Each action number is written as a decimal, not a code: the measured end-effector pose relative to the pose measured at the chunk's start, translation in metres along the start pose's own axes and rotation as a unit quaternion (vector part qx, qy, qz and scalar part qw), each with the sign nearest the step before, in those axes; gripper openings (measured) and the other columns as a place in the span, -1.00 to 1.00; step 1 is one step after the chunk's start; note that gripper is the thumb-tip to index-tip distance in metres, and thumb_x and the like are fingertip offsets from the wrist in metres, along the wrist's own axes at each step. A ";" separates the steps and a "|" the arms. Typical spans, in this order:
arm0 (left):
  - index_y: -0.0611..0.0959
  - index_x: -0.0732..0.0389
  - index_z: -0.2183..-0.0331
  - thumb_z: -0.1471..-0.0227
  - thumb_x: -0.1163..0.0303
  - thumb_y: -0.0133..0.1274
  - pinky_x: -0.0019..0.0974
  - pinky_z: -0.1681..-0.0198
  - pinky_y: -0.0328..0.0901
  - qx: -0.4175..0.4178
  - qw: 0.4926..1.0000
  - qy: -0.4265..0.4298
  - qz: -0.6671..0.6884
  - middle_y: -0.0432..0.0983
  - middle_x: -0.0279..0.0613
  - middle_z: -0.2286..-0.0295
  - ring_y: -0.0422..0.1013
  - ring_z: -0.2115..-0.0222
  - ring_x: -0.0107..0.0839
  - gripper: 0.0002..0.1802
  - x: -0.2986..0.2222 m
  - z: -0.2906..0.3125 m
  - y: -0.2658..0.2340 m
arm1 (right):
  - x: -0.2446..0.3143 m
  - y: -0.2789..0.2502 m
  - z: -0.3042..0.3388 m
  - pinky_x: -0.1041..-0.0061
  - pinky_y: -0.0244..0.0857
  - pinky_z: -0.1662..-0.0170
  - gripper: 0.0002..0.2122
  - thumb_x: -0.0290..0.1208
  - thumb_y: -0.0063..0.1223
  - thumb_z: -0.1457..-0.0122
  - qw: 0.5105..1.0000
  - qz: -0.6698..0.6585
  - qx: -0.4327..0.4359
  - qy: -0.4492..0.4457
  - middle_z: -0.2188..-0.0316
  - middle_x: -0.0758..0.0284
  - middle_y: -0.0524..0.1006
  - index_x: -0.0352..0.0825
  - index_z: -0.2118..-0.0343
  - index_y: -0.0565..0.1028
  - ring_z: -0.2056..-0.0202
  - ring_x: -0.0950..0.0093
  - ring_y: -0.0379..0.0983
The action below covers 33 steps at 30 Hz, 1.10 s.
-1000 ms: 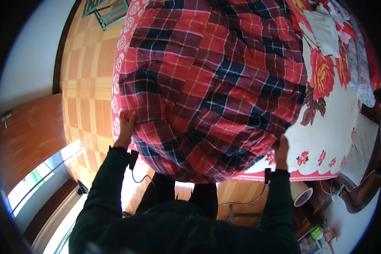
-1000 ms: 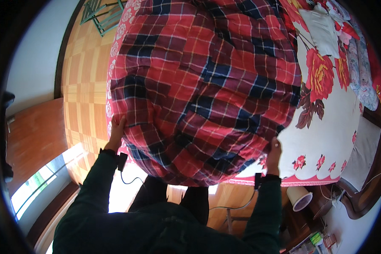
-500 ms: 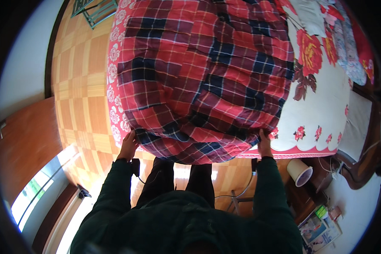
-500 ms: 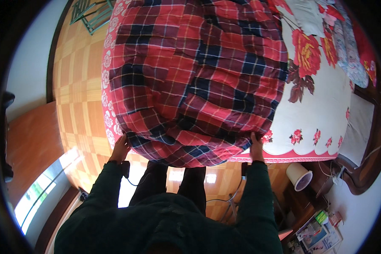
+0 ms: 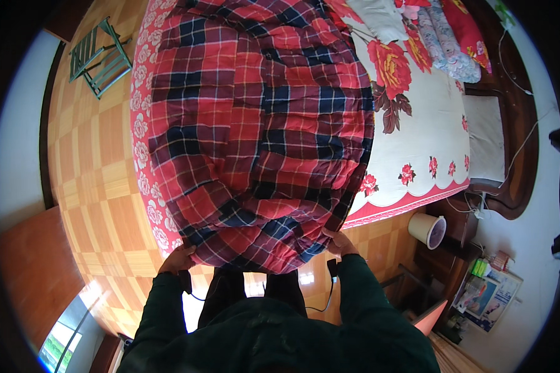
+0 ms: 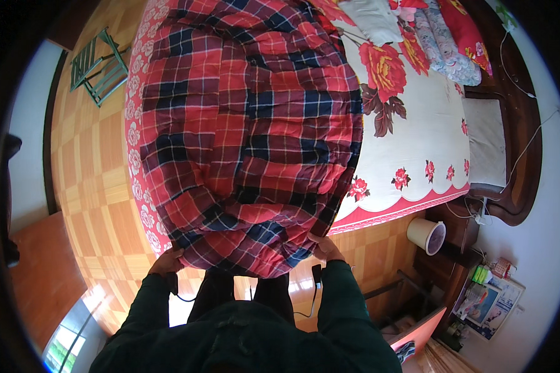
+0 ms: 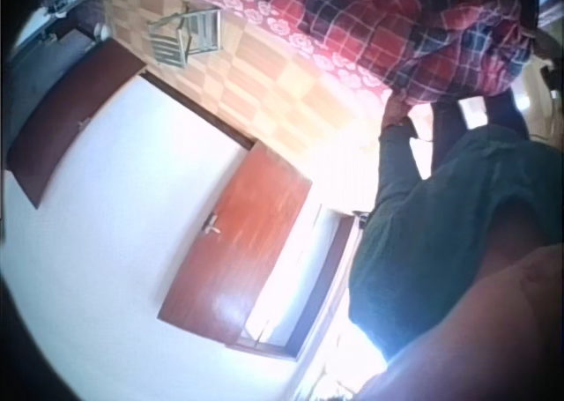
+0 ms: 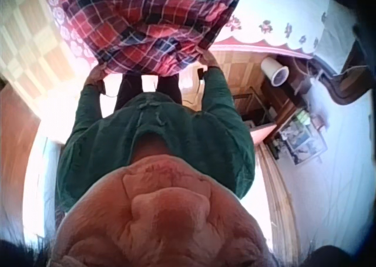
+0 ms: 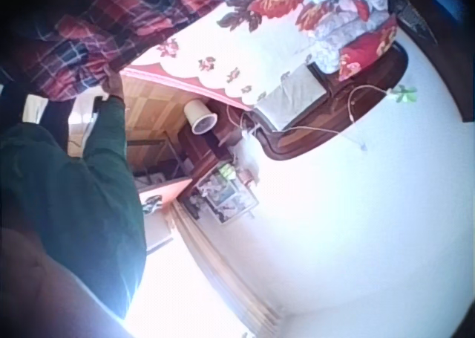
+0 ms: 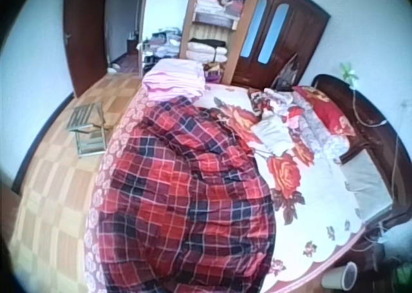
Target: The person folds a red and blue plaid blanket on a bed. They smooth and align the edges, fold the sides inward, then fold the blanket in half and again to form a compact rectangular stack.
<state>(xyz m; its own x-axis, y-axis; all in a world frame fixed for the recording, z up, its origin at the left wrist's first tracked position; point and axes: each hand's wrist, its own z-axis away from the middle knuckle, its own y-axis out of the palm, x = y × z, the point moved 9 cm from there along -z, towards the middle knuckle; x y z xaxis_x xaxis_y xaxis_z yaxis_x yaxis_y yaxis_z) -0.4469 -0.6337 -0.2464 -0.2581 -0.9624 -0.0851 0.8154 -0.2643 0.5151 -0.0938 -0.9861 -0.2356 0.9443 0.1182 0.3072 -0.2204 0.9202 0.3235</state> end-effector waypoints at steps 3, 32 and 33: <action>0.12 0.25 -0.20 -0.16 0.53 -0.13 -0.01 -0.19 0.15 -0.001 0.999 0.012 -0.038 0.22 -0.07 -0.13 0.25 -0.10 -0.14 -0.40 -0.006 0.007 0.001 | 0.005 -0.011 0.009 0.33 0.21 -0.17 -0.58 -0.44 0.11 -0.15 1.000 -0.014 -0.011 -0.011 -0.03 0.30 0.44 -0.30 -0.09 0.34 -0.03 0.36 0.38; 0.40 0.28 -0.01 -0.16 0.30 -0.04 -0.17 0.23 0.45 -0.267 0.948 0.174 -0.018 0.48 0.02 0.12 0.51 0.22 -0.12 -0.58 0.153 0.231 -0.144 | 0.000 0.072 0.007 0.42 0.43 0.46 -0.81 -0.42 0.11 0.00 0.748 0.654 -0.054 -0.094 0.52 0.20 0.60 -0.46 0.40 0.59 0.54 0.41 0.56; 0.40 0.28 -0.01 -0.16 0.30 -0.04 -0.16 0.24 0.45 -0.268 0.947 0.177 -0.001 0.48 0.03 0.13 0.52 0.22 -0.11 -0.58 0.159 0.233 -0.156 | -0.005 0.085 0.003 0.43 0.42 0.48 -0.81 -0.41 0.10 -0.01 0.755 0.649 -0.020 -0.095 0.53 0.21 0.60 -0.46 0.42 0.58 0.55 0.41 0.55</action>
<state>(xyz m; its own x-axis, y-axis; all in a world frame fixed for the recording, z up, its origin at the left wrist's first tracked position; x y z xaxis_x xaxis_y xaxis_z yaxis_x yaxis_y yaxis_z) -0.7363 -0.7311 -0.1414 -0.1464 -0.8978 -0.4153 0.9856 -0.1681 0.0159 -0.1180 -0.9098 -0.2075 -0.1138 0.8773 0.4662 -0.9183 0.0862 -0.3864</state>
